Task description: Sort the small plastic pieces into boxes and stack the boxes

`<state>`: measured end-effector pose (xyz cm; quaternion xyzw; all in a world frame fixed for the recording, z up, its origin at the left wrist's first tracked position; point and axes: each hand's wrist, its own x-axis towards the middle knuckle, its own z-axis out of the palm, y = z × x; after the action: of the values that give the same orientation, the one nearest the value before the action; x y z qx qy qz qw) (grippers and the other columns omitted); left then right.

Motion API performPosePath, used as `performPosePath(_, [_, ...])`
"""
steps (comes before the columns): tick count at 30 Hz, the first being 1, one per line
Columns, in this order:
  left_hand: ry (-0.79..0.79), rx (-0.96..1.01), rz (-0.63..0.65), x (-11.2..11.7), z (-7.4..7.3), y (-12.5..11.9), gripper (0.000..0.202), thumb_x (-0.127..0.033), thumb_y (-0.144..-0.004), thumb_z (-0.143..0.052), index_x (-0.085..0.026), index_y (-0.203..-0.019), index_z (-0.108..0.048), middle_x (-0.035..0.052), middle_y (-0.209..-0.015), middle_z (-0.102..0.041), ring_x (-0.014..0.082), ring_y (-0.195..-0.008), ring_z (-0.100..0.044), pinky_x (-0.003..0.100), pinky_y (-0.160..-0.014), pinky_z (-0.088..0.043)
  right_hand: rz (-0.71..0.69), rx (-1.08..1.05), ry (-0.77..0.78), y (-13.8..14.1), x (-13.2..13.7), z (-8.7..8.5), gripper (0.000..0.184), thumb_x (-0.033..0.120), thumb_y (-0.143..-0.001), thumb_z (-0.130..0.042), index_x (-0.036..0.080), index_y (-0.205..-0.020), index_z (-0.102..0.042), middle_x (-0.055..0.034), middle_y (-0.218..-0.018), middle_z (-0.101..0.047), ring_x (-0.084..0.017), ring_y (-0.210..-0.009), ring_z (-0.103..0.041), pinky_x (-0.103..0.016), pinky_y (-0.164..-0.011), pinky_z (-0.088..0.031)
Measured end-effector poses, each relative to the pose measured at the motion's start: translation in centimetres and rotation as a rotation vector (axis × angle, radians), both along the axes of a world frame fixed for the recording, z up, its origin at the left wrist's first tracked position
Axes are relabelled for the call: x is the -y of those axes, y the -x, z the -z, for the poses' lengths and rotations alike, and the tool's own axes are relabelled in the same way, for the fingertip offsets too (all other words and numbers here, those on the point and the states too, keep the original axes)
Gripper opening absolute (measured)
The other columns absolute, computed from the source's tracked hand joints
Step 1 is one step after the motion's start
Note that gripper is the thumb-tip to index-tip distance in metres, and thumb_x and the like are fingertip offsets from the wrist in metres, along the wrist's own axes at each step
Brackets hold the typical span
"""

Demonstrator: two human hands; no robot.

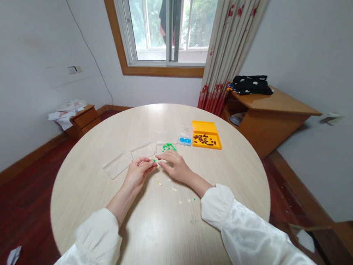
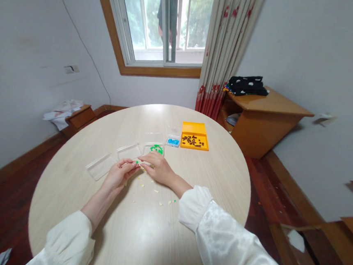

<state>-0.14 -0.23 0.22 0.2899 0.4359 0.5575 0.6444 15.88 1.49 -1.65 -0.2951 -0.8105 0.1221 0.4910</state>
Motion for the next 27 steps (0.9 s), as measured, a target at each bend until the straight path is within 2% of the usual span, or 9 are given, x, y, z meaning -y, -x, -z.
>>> performPosePath(3, [0.000,-0.029,0.045,0.2,0.0,-0.1,0.024,-0.007,-0.056,-0.075,-0.012,-0.064,-0.053,0.0032,-0.059,-0.067,0.0105,-0.057,-0.063,0.022,-0.066,-0.053,-0.057,0.049,-0.014,0.2,0.3,-0.2,0.020,0.020,-0.085,-0.056,0.022,-0.101,-0.067,-0.0054,-0.088,-0.071,-0.017,-0.082,-0.060,-0.035,-0.081,-0.046])
performPosePath(9, [0.038,-0.048,0.103,0.5,-0.4,-0.2,0.024,-0.008,-0.054,-0.075,-0.012,-0.067,-0.055,0.0041,-0.060,-0.066,0.0100,-0.057,-0.062,0.022,-0.064,-0.051,-0.005,0.035,0.029,0.2,0.4,-0.1,0.013,0.019,-0.083,-0.056,0.021,-0.087,-0.069,-0.0039,-0.078,-0.069,-0.016,-0.076,-0.059,-0.032,-0.076,-0.047])
performPosePath(14, [0.001,-0.108,0.072,0.6,-0.5,-0.3,0.020,-0.017,-0.055,-0.074,-0.012,-0.069,-0.060,-0.0005,-0.060,-0.061,0.0078,-0.054,-0.055,0.022,-0.060,-0.046,0.162,-0.051,0.102,-0.6,-0.6,0.5,0.010,0.018,-0.079,-0.058,0.019,-0.081,-0.068,-0.0042,-0.078,-0.069,-0.017,-0.079,-0.060,-0.031,-0.076,-0.048])
performPosePath(17, [-0.129,-0.310,0.094,0.7,-0.2,-0.6,0.016,-0.024,-0.059,-0.071,-0.013,-0.068,-0.064,-0.0012,-0.059,-0.058,0.0078,-0.054,-0.049,0.021,-0.054,-0.039,0.299,-0.129,0.159,-1.5,-1.9,1.1,0.011,0.019,-0.078,-0.058,0.019,-0.080,-0.068,-0.0051,-0.080,-0.069,-0.018,-0.079,-0.061,-0.032,-0.076,-0.048])
performPosePath(20, [-0.310,-0.569,0.202,1.2,0.1,-1.2,0.013,-0.027,-0.067,-0.063,-0.014,-0.070,-0.066,0.0021,-0.065,-0.060,0.0116,-0.061,-0.051,0.025,-0.060,-0.040,0.381,-0.195,0.234,-2.2,-3.0,1.6,0.015,0.024,-0.079,-0.056,0.018,-0.085,-0.069,-0.0061,-0.084,-0.071,-0.020,-0.082,-0.062,-0.035,-0.078,-0.049])
performPosePath(23, [-0.564,-0.805,0.373,2.2,0.2,-1.8,0.017,-0.023,-0.074,-0.054,-0.015,-0.075,-0.068,0.0057,-0.076,-0.059,0.0156,-0.073,-0.052,0.031,-0.072,-0.043,0.386,-0.217,0.285,-2.4,-3.6,2.0,0.024,0.027,-0.082,-0.053,0.018,-0.098,-0.069,-0.0087,-0.096,-0.071,-0.021,-0.092,-0.063,-0.037,-0.084,-0.048])
performPosePath(27, [-0.862,-1.056,0.717,4.1,-0.4,-2.4,0.038,-0.013,-0.074,-0.047,-0.023,-0.102,-0.069,0.0067,-0.096,-0.051,0.0196,-0.097,-0.046,0.039,-0.091,-0.038,0.378,-0.218,0.325,-2.5,-3.7,2.4,0.031,0.028,-0.086,-0.048,0.020,-0.110,-0.066,-0.0087,-0.105,-0.069,-0.021,-0.102,-0.060,-0.038,-0.090,-0.046])
